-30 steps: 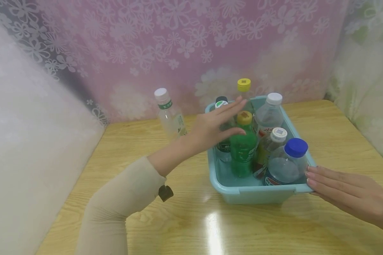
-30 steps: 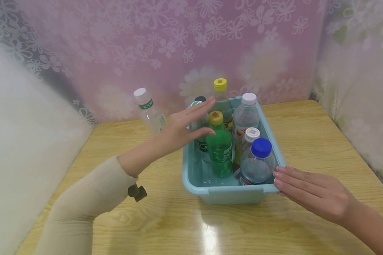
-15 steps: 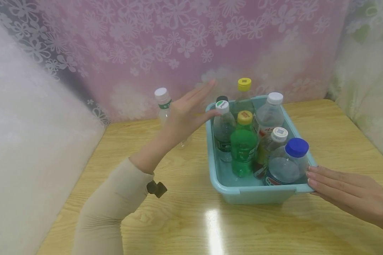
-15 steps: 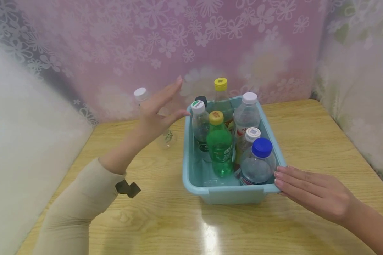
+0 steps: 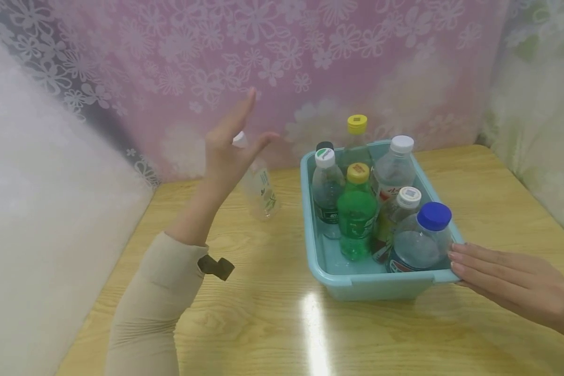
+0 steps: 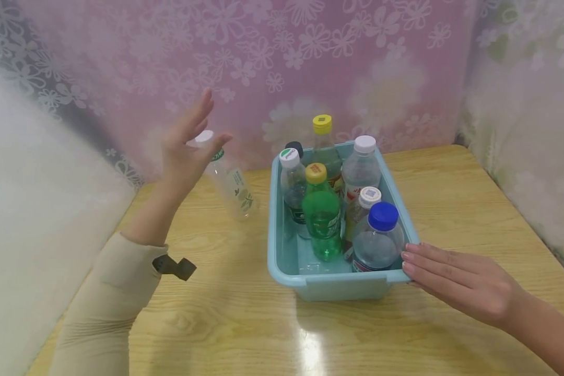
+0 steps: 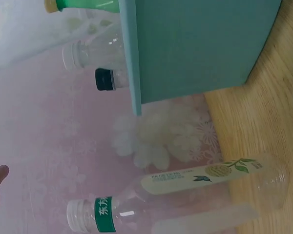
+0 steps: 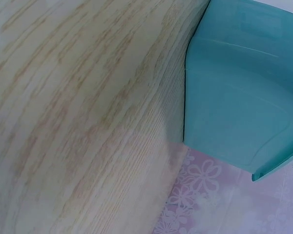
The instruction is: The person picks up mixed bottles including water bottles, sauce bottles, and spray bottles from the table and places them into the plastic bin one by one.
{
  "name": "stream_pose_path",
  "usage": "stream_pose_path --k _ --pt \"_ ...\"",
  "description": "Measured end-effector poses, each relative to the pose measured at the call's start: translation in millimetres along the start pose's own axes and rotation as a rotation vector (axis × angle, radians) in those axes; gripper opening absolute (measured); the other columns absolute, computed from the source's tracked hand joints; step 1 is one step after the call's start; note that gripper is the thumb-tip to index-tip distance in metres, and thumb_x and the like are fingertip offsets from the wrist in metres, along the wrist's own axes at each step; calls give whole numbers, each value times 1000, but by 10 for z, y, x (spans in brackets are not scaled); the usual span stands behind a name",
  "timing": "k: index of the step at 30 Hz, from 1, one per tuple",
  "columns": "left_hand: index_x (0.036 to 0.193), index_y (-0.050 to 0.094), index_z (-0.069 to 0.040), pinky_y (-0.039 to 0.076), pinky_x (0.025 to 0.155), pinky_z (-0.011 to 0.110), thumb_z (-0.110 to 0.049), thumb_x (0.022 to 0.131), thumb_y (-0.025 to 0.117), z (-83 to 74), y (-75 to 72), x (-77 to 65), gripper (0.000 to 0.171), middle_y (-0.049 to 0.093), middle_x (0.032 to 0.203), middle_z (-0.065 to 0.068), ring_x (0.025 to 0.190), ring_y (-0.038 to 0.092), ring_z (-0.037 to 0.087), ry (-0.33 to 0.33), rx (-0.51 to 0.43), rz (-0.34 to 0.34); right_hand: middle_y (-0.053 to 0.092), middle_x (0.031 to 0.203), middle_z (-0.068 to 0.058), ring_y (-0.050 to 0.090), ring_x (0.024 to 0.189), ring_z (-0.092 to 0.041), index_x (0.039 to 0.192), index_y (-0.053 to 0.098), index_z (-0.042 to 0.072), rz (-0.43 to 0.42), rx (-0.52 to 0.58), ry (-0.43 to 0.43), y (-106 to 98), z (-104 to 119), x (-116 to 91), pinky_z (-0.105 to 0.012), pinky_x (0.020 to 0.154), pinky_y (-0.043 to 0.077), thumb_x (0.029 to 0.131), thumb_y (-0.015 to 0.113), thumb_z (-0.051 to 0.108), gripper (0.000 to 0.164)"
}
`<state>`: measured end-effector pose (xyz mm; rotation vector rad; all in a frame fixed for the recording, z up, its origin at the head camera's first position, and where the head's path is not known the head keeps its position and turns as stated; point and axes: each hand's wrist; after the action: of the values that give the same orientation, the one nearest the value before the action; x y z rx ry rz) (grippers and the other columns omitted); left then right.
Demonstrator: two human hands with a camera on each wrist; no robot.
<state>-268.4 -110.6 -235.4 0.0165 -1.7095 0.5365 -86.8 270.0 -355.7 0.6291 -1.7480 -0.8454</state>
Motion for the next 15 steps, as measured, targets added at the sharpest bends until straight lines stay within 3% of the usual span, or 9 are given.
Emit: stream_pose_path --k 4,7,9,12,14,15 --pt "124 54 11 44 102 26 -5 69 82 153 -58 -59 64 56 127 22 121 54 25 -90 73 1 3 159 0 -5 143 -1 149 5 3 -3 83 11 -2 6 3 -2 108 -4 105 17 12 47" --pt "126 53 9 43 103 26 -7 69 81 244 -100 -110 65 55 129 20 123 53 24 -156 108 3 7 159 3 -1 142 3 150 9 4 -12 360 53 -11 27 15 -2 108 0 105 21 8 47" --pt "127 53 8 42 104 26 -7 69 81 295 -122 -144 66 54 130 20 124 52 24 -184 117 7 9 159 4 0 142 5 150 11 5 -13 457 67 -15 38 18 -2 108 2 104 22 7 47" --pt "126 54 7 41 105 25 -10 71 81 366 -140 -195 64 54 130 20 123 53 26 -212 147 29 9 159 4 1 141 6 150 11 5 -13 496 67 -20 41 9 -2 108 3 104 23 7 47" --pt "126 55 6 41 105 24 -13 73 80 414 -143 -230 62 55 129 19 121 54 27 -233 170 47 7 159 3 -1 142 4 150 9 4 -5 347 37 -22 27 -6 -2 108 0 105 22 8 47" --pt "126 55 5 41 104 23 -15 75 79 436 -144 -249 61 55 129 18 120 55 28 -246 186 57 7 159 2 -1 142 3 150 9 4 -6 332 30 -24 22 -12 -2 108 0 105 22 9 47"
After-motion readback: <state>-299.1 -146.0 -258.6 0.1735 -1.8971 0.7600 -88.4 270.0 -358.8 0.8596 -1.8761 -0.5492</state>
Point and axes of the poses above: each hand's wrist, its own x-axis towards the middle knuckle, its own y-axis out of the palm, z = x × y
